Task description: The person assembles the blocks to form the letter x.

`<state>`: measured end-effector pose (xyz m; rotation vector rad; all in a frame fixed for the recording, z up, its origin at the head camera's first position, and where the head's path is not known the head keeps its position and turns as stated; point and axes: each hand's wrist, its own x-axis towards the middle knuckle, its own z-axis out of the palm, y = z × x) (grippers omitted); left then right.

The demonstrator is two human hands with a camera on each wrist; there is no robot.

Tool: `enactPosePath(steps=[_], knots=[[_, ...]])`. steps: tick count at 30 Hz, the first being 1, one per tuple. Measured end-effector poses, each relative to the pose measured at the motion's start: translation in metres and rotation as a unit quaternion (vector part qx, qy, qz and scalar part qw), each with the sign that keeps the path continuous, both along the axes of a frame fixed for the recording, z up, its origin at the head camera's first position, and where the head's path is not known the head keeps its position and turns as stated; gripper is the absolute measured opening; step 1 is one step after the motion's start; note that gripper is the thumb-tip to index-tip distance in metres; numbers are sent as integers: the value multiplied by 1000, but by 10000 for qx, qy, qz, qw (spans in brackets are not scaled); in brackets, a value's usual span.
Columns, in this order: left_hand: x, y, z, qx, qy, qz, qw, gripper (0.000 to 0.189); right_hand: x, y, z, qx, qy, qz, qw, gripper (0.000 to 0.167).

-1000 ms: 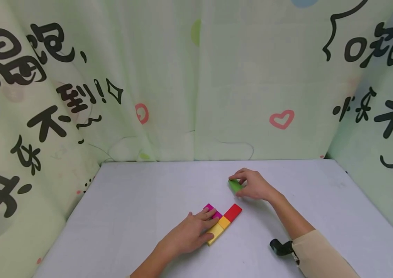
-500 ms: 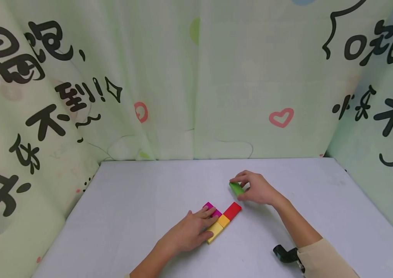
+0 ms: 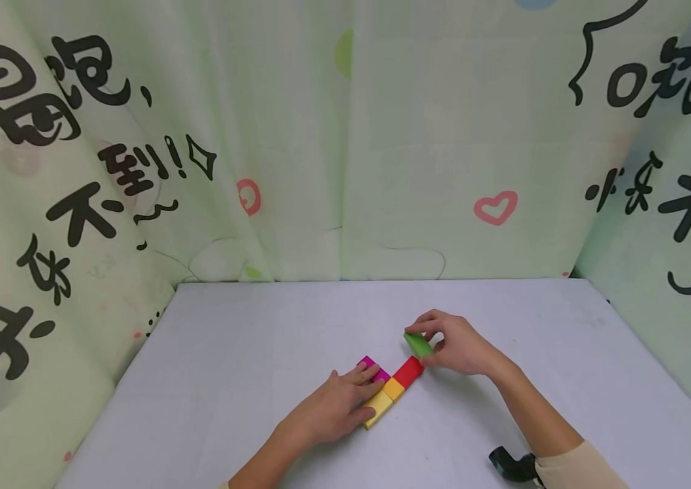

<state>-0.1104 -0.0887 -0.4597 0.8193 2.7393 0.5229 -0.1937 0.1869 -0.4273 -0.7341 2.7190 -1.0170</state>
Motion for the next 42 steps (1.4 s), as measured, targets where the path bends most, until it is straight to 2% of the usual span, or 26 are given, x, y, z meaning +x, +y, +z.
enactPosePath(steps=[21, 42], knots=[[1, 0, 1, 43, 107, -80, 9999, 55, 25, 2, 2, -143, 83, 352, 9992, 49], [2, -1, 0, 65, 109, -65, 9999, 56, 42, 8, 5, -256, -192, 722, 9969, 50]])
